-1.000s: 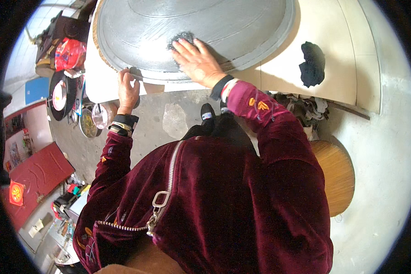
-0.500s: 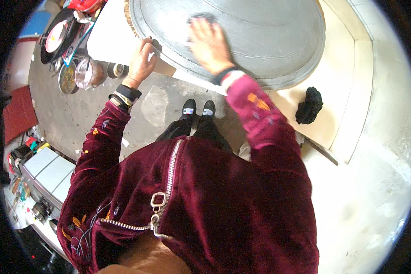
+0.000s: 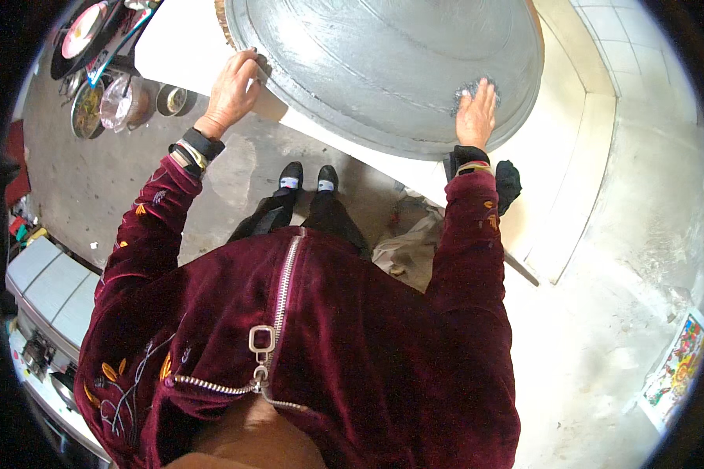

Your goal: The person scrubs the underside of a large metal lid with a steel wool pad, moving in circular and back-and-forth motions across the surface. The person uses both hands to hold and maneuver the pad while cleaning the lid.

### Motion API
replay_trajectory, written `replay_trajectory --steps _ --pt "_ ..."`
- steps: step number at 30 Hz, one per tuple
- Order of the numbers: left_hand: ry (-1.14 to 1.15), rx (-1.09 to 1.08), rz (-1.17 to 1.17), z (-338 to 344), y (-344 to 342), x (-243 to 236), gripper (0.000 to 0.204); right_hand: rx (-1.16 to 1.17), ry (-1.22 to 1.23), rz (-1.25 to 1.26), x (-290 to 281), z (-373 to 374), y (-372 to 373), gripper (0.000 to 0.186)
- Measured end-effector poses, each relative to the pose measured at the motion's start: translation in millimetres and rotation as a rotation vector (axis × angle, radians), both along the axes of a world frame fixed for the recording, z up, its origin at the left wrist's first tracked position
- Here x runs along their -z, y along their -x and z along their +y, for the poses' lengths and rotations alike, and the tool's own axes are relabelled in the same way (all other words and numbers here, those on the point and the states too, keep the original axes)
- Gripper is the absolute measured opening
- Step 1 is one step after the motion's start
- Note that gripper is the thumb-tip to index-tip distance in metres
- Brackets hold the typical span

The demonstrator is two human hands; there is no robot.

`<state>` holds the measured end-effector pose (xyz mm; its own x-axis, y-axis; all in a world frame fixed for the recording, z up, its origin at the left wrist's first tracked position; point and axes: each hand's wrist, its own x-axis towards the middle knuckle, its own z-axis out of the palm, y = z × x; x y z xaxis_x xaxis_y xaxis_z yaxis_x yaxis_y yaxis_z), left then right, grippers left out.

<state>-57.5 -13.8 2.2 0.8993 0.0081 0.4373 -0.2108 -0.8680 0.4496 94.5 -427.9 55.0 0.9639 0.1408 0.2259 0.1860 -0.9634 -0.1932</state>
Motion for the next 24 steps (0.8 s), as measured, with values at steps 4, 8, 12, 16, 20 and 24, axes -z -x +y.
replay_trajectory --steps 4,8,12,16,20,24 --pt "-0.005 0.005 0.004 -1 0 -3 0.029 -0.304 0.129 -0.008 0 56 16 0.056" --pt "-0.031 0.029 0.005 2 -1 -8 0.026 -0.804 0.109 -0.081 13 127 44 0.057" --pt "-0.042 0.039 0.039 0 -1 -9 0.028 -0.665 0.137 0.007 2 80 -9 0.057" --pt "-0.061 0.003 0.06 -11 -1 -18 0.033 -0.313 0.172 0.132 -11 -16 -110 0.058" --pt "-0.162 -0.028 0.343 -36 -15 -49 0.034 -0.129 0.079 0.177 -24 -52 -153 0.06" --pt "-0.136 0.124 0.176 -101 -46 -85 0.051 -0.649 0.069 -0.02 -18 -26 -67 0.06"
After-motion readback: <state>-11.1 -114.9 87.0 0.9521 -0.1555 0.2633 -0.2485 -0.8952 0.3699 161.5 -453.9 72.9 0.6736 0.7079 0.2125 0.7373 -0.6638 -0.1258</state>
